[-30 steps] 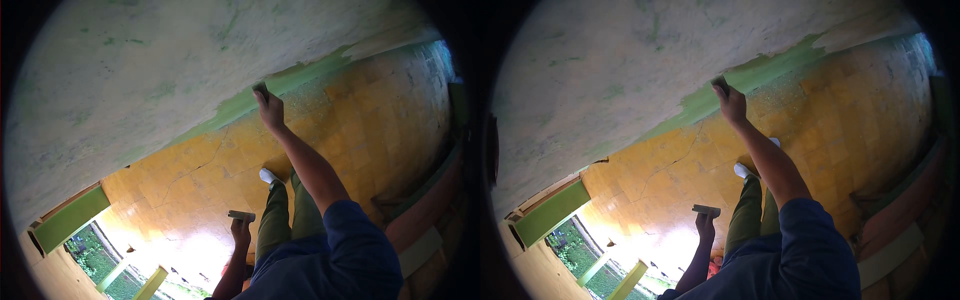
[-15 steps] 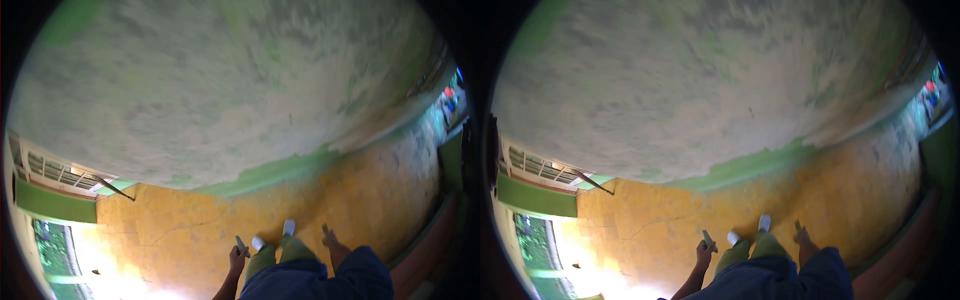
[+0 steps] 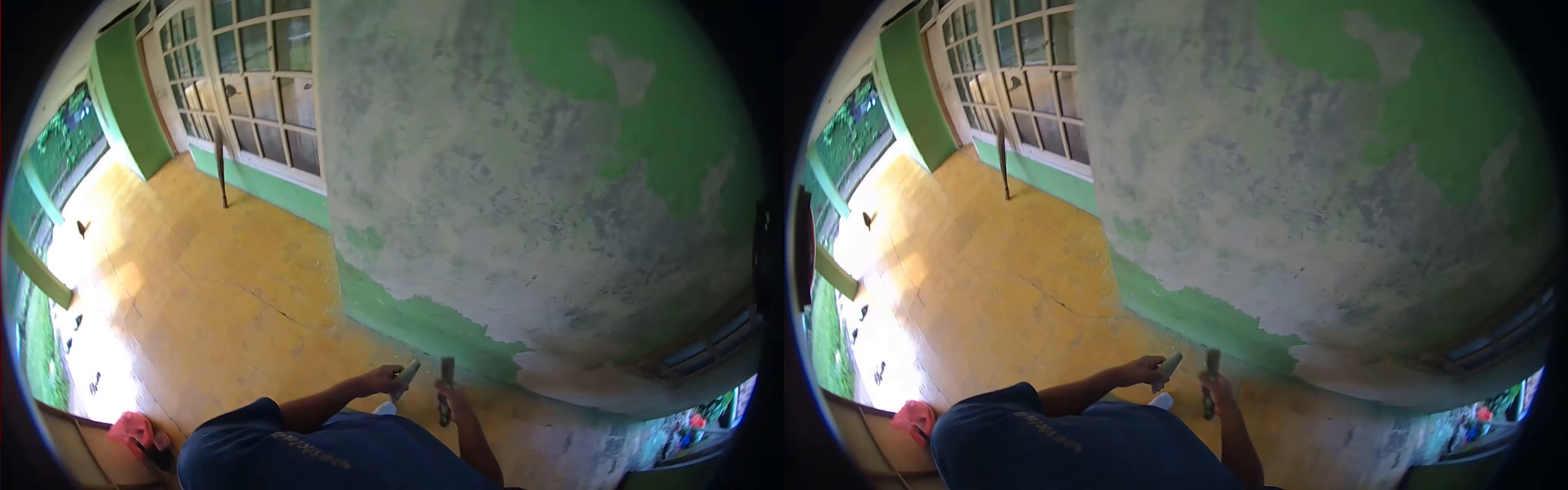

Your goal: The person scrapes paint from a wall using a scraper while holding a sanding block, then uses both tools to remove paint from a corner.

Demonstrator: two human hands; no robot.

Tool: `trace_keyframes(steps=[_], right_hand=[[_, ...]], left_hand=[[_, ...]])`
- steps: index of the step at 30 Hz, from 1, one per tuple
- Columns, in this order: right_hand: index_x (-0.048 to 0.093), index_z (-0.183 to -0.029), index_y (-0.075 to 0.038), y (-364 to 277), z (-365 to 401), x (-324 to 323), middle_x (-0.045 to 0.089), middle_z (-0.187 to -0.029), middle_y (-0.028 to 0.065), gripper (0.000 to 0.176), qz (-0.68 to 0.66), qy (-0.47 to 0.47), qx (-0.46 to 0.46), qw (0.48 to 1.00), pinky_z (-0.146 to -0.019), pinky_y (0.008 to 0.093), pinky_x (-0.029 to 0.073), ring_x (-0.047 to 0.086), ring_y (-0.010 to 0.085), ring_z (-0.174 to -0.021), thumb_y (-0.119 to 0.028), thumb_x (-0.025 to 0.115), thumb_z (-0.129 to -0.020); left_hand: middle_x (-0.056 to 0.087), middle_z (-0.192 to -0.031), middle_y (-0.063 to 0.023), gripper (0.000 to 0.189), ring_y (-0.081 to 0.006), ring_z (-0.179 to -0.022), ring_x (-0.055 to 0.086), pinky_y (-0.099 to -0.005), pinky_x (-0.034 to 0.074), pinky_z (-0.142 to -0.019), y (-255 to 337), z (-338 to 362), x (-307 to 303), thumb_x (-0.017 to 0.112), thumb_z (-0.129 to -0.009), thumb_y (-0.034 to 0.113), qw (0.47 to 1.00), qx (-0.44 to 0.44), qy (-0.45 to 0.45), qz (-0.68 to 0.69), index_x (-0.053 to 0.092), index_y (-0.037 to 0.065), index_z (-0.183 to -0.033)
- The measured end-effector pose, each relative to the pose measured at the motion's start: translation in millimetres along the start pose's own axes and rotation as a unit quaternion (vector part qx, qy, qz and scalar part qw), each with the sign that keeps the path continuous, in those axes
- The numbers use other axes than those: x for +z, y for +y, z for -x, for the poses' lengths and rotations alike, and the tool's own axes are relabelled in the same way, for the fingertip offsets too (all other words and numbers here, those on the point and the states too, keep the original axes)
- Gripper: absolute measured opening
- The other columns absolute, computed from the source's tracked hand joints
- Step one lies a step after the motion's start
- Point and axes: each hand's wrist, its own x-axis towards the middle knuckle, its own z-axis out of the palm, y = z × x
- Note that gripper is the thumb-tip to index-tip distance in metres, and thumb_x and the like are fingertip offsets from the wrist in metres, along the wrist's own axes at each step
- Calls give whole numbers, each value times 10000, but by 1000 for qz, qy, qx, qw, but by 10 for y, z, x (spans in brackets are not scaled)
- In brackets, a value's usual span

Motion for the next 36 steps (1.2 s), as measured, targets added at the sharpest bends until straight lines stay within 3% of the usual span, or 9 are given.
trace_keyframes(steps=[2, 6, 8, 13, 18, 22, 24, 28, 36], right_hand=[[540, -955, -38, -448, 220, 619, 529, -652, 45, 241, -16, -44, -46, 998, -446, 273, 429, 518, 131, -483, -233, 593, -824], [532, -994, -36, -529, 190, 1155, 537, -655, 53, 268, -103, -112, 0, 988, -455, 271, 435, 527, 138, -486, -232, 597, -823], [530, -994, -38, -521, 215, 1373, 537, -655, 53, 254, -97, -194, -14, 976, -454, 275, 434, 529, 136, -487, -210, 604, -823], [503, -994, -44, -317, 265, 2167, 533, -655, 43, 250, -28, -223, 39, 974, -475, 292, 437, 533, 143, -500, -177, 614, -815], [518, -900, -54, -141, 376, 2965, 526, -625, 30, 198, 79, -281, 42, 956, -438, 244, 410, 517, 111, -470, -175, 647, -810], [524, -919, -54, 71, 443, 3405, 519, -603, 19, 227, 98, -306, 67, 944, -441, 240, 408, 512, 109, -462, -204, 657, -811], [524, -918, -55, 171, 473, 3568, 518, -603, 19, 232, 93, -307, 64, 945, -442, 240, 409, 510, 109, -461, -210, 660, -810], [522, -920, -57, 285, 527, 3828, 517, -603, 17, 257, 73, -293, 41, 952, -450, 252, 415, 508, 112, -465, -235, 668, -807], [505, -907, -59, 203, 288, 3910, 514, -583, 27, 299, 51, -184, -10, 982, -442, 263, 414, 516, 129, -464, -274, 680, -796]], left_hand=[[549, -884, -69, 297, -157, -778, 581, -296, 482, -726, 171, 168, 25, 571, -816, 87, 990, -18, -88, 107, 470, 6, -1084], [507, -818, -41, 225, -138, -689, 554, -315, 491, -756, 327, 546, -55, 503, -834, 65, 962, 46, -62, 262, 469, 24, -1053], [501, -813, -35, 211, -133, -660, 539, -328, 485, -781, 227, 730, -240, 506, -837, 74, 957, 61, -59, 277, 474, 28, -1041], [485, -811, -17, 195, -127, -648, 512, -384, 461, -839, -172, 1519, -690, 509, -843, 92, 951, 72, -40, 299, 490, 41, -1030], [554, -982, -79, 308, -173, -898, 543, -390, 447, -873, -454, 2345, -842, 566, -851, 204, 919, 101, 153, 348, 513, 9, -1083], [538, -1073, -89, 408, -199, -979, 520, -380, 420, -873, -972, 2707, -967, 587, -839, 289, 875, 143, 162, 433, 490, 21, -1130], [540, -1058, -87, 486, -201, -978, 524, -363, 423, -859, -1049, 2848, -985, 595, -822, 361, 837, 201, 136, 491, 481, 26, -1155], [536, -1081, -93, 527, -206, -1011, 514, -364, 409, -876, -906, 3038, -994, 594, -811, 389, 823, 262, 148, 481, 470, 34, -1179], [511, -1169, -92, 503, -196, -1078, 483, -350, 371, -918, -429, 2926, -1071, 595, -820, 248, 815, 291, 201, 458, 431, 19, -1237]])
